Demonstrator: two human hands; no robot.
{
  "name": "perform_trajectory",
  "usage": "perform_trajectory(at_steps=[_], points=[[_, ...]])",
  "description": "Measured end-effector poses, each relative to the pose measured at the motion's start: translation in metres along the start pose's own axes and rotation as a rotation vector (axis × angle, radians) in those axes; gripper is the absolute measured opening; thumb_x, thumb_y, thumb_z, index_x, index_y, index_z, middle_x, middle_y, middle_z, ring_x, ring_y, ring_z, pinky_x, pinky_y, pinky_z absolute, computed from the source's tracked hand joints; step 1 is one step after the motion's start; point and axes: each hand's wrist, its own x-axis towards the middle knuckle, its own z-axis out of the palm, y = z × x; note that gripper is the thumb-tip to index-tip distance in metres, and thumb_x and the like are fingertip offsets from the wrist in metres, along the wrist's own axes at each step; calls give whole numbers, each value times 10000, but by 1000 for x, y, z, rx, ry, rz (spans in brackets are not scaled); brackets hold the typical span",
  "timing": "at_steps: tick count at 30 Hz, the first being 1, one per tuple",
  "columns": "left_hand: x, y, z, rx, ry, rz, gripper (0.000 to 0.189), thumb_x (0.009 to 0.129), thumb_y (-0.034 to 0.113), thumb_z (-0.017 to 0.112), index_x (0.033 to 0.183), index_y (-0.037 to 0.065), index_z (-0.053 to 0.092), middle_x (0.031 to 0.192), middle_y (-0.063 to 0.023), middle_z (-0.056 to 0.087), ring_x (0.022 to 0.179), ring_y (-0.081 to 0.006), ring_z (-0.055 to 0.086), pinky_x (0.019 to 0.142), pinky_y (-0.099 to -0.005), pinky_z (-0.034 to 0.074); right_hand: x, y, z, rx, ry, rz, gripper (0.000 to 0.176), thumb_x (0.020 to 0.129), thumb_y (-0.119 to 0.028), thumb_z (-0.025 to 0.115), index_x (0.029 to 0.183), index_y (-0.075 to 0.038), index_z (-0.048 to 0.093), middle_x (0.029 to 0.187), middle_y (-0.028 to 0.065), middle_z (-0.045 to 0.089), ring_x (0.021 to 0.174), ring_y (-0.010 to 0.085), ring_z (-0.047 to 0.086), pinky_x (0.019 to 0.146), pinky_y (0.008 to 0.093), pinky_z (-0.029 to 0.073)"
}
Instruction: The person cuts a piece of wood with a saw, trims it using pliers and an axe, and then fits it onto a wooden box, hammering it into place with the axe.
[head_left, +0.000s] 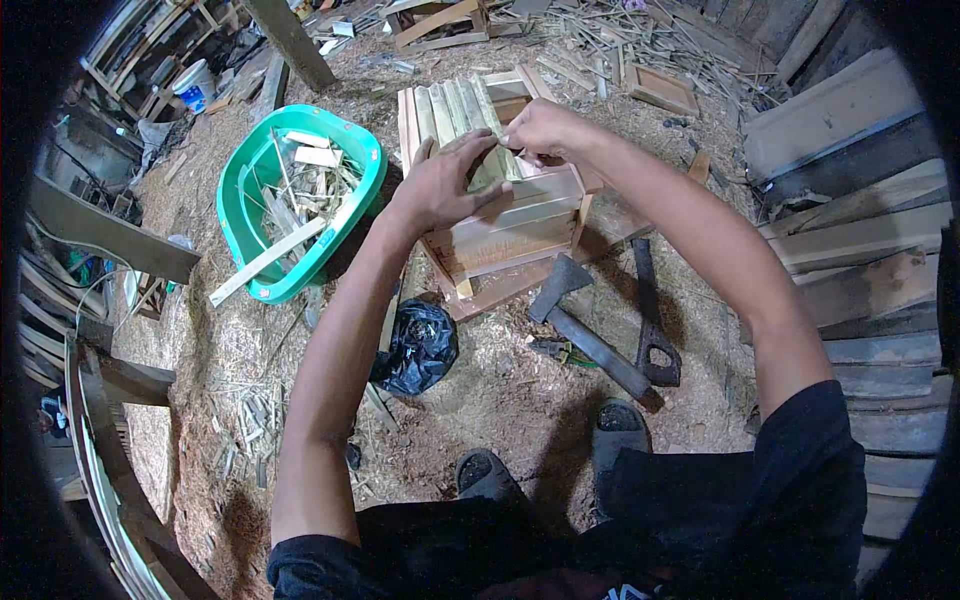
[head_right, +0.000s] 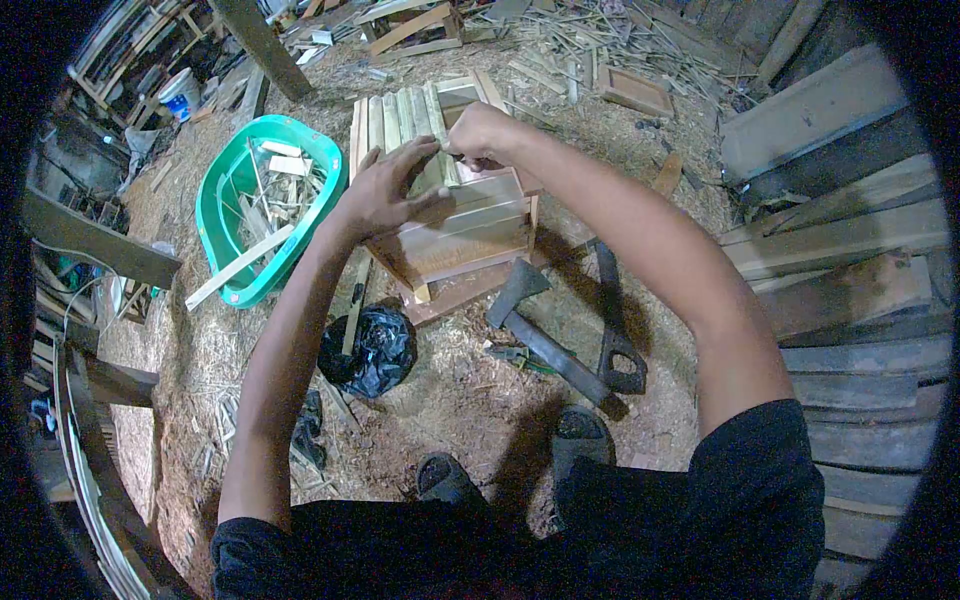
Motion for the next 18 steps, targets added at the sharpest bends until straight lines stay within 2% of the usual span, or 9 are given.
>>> perform_trajectory(at_steps=[3, 6, 9, 12, 18], points=[[1, 0, -1, -10, 3, -11, 730, 844, 614, 594, 1352, 97, 503, 1434, -118, 490, 1317, -306, 475, 1129, -601, 231, -5, 1, -3, 82, -27, -5, 155, 877, -143, 684, 876, 6, 729, 537, 13, 555, 430, 85, 472, 381, 279, 320], [5, -5, 1, -17, -10, 0, 669, 851, 568, 634, 1333, 121, 509, 1455, -105, 469, 1326, -310, 463, 1124, -558, 250, -7, -1, -4, 89, -53, 7, 186, 873, -134, 689, 954, 31, 721, 561, 21, 568, 437, 91, 489, 381, 274, 348], [6, -8, 5, 20, 9, 16, 651, 847, 561, 642, 1300, 107, 528, 1439, -105, 484, 1294, -311, 493, 1105, -531, 284, -11, 1, 1, 292, -28, -22, 265, 874, -109, 685, 1078, 60, 683, 607, 28, 586, 443, 87, 494, 387, 263, 381], [5, -7, 6, 31, 25, 15, 642, 843, 550, 652, 1287, 100, 541, 1436, -109, 485, 1286, -312, 501, 1101, -520, 296, -12, -3, -1, 299, -63, 9, 361, 873, -73, 677, 1203, 62, 626, 657, 37, 602, 460, 84, 507, 396, 261, 415], [6, -6, 4, -27, -1, 27, 637, 840, 542, 660, 1280, 95, 549, 1427, -124, 491, 1275, -329, 508, 1105, -506, 302, -9, -6, -4, 280, -65, 22, 440, 857, -7, 655, 1287, 41, 578, 685, 46, 613, 485, 86, 526, 413, 262, 453]])
